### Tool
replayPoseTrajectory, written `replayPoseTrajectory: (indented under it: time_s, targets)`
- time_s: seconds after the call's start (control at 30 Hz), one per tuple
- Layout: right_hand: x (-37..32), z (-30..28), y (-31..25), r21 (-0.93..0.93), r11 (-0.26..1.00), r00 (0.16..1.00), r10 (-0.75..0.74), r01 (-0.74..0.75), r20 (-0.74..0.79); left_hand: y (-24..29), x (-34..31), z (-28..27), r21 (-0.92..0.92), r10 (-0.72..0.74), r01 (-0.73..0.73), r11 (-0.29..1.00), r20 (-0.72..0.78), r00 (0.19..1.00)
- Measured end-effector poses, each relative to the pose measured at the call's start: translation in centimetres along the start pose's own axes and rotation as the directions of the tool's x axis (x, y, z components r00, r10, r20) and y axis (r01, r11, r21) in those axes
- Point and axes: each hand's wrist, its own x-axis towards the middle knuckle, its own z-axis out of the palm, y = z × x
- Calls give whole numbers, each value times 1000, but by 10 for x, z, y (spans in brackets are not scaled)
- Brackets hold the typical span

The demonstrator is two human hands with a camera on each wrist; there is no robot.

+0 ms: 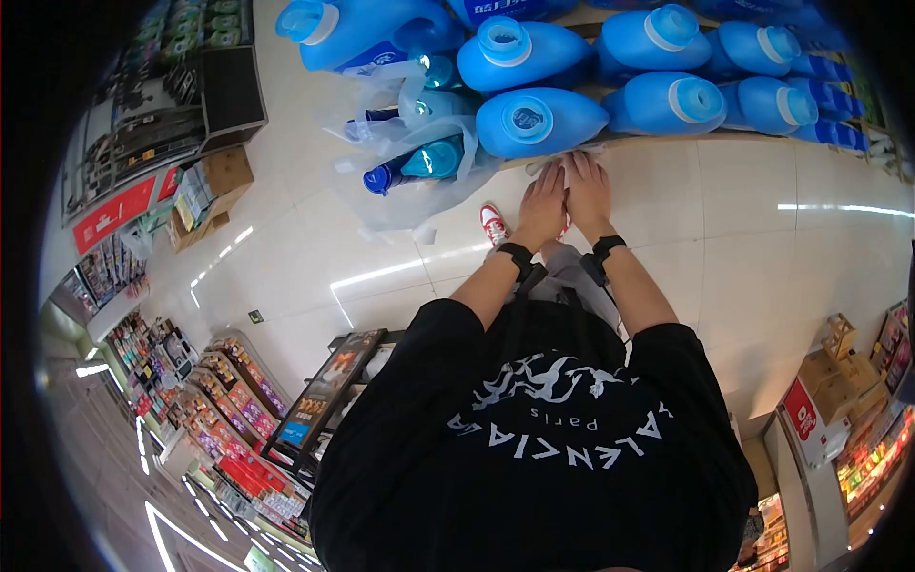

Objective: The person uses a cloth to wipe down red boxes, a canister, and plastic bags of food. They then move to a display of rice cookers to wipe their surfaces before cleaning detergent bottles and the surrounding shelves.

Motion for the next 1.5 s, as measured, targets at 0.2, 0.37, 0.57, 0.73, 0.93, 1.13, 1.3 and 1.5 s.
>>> replayPoseTrajectory:
  time_s: [0.2, 0.37, 0.57, 0.73, 0.93, 1.13, 1.3, 1.5]
  targets:
    - [-1, -2, -22, 95, 995, 999, 41, -40, -7, -33, -19, -9, -202, -405, 399, 894, 12, 914]
    - [-2, -2, -30, 68, 997, 998, 49, -46, -38, -96, -22, 49, -705, -783, 628, 330, 168, 599]
    - [-4, -2, -35, 42, 999, 1000, -10, 9, 19, -61, 0, 4, -659, -697, 563, 499, 81, 712]
    - [3, 4, -60, 39, 997, 989, -75, 71, 130, -71, -9, 0, -857, -848, 432, 281, -11, 529]
    - [5, 9, -91, 66, 995, 991, -78, 71, 106, -94, -36, -24, -585, -633, 468, 662, -103, 767]
    - [11, -3, -78, -71, 982, 974, -162, 175, 156, -64, -33, -58, -222, -248, 269, 937, 118, 962]
    - [14, -20, -60, -131, 966, 967, -203, 224, 156, -70, -33, -39, 2, 3, -3, 1000, 29, 1000]
    - [13, -29, -29, -168, 968, 966, -151, 188, 209, -36, -9, -32, 105, 3, -15, 994, 109, 994]
